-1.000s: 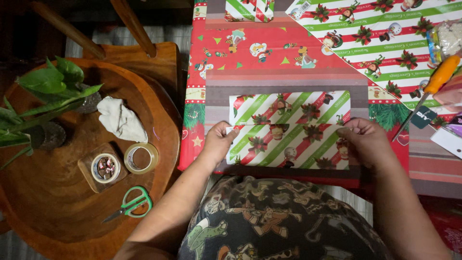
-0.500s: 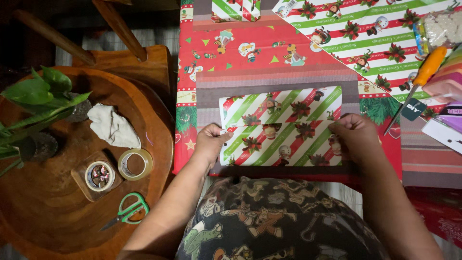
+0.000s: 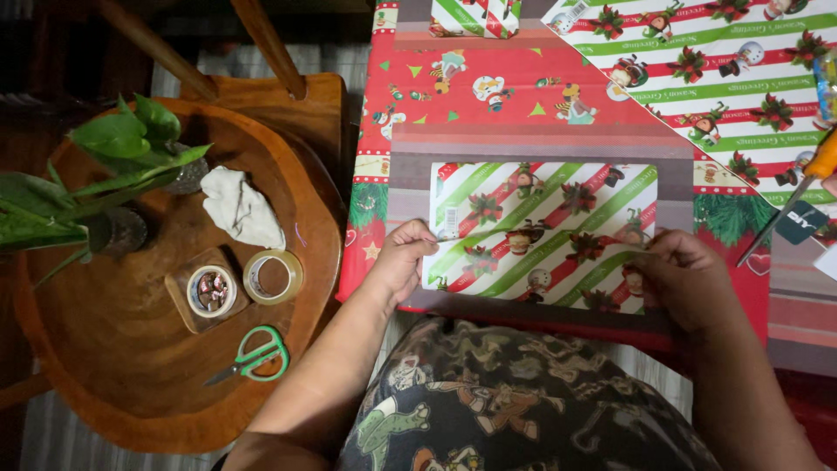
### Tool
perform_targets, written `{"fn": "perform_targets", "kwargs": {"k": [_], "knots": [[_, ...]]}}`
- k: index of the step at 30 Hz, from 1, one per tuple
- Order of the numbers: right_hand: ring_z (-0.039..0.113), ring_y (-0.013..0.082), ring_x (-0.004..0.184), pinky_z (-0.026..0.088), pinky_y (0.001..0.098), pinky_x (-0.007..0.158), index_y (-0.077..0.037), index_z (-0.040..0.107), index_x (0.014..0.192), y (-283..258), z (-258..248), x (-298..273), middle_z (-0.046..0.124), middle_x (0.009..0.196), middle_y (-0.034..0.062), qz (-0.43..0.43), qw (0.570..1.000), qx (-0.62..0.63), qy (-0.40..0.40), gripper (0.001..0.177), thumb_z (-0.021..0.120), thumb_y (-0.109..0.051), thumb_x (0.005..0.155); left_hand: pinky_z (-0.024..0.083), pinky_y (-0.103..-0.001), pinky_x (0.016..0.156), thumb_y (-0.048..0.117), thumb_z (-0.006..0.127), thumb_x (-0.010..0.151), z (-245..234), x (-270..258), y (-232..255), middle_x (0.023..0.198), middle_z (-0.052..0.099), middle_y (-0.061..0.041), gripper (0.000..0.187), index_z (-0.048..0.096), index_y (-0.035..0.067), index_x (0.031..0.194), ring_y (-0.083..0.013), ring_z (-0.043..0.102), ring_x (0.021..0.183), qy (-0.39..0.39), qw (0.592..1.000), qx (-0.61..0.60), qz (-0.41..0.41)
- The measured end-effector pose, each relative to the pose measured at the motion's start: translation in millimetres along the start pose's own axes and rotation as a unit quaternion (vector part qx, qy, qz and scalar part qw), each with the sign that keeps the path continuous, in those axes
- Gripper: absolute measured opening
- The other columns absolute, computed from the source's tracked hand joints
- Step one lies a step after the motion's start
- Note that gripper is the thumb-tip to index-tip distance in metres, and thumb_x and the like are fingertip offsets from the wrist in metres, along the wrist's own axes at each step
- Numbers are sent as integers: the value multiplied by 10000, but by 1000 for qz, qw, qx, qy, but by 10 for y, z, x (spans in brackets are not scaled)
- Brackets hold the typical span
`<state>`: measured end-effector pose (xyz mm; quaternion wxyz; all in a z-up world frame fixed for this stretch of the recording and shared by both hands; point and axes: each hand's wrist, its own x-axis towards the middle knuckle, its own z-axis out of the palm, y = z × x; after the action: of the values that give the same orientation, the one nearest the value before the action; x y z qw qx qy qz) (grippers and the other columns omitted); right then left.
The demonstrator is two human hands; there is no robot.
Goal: The person wraps a small rectangular item with Christmas-themed wrapping paper. They fold the paper around the item, secure it with clear tape, and use scissors to trim excess paper. The wrapped item is placed on the table, and the person begins wrapping another item.
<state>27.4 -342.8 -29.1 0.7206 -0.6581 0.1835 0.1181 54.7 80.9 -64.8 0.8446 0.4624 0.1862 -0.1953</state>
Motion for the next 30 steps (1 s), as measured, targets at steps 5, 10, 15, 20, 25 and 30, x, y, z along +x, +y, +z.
{"fn": "perform_targets", "kwargs": {"k": [5, 10, 15, 20, 25, 30], "knots": [[575, 123, 529, 417, 268, 436, -97, 563, 843, 42, -38, 33, 642, 739, 43, 15, 1000, -1, -3, 167, 691, -27, 925, 567, -292, 648, -93, 656, 880, 64, -53, 45, 854, 699, -68, 136, 648, 42, 890, -157, 674, 732, -10, 1000, -14, 10], [608, 113, 591, 468, 265, 498, -92, 579, 882, 54, -38, 43, 633, 749, 22, 59, 997, -47, 29, 143, 712, -61, 926, 605, -307, 729, -7, 696, 874, 264, -29, 99, 1028, 732, -100, 349, 568, 97, 1182, -169, 721, 884, 92, 996, 9, 15], [625, 120, 582, 499, 272, 498, -95, 594, 908, -5, -8, 115, 687, 774, 55, 38, 998, -51, 20, 116, 709, -94, 925, 605, -294, 745, -19, 748, 871, 354, 75, 43, 1053, 709, -132, 542, 528, 2, 1367, -151, 710, 869, 133, 983, 113, 62], [587, 137, 514, 450, 298, 422, -88, 622, 959, -139, 100, 92, 668, 752, 78, 81, 991, -71, 86, 97, 695, -149, 978, 585, -281, 702, -44, 736, 827, 396, 15, 3, 1014, 655, -97, 664, 428, 65, 1404, -136, 672, 792, 195, 940, 242, 138], [584, 121, 502, 465, 287, 409, -66, 630, 965, -205, 160, 108, 661, 734, 69, 82, 991, -55, 88, 99, 698, -139, 968, 559, -283, 740, -5, 772, 819, 490, -99, 49, 1055, 653, -80, 576, 539, 44, 1344, -129, 646, 850, 155, 851, 418, 278], [565, 139, 482, 445, 293, 406, -25, 629, 941, -108, 151, 190, 658, 727, 106, 48, 994, -51, 85, 139, 714, -132, 970, 497, -313, 620, 125, 824, 846, 473, -50, 54, 846, 646, -94, 190, 693, 16, 930, -158, 569, 673, 203, 807, 487, 266]]}}
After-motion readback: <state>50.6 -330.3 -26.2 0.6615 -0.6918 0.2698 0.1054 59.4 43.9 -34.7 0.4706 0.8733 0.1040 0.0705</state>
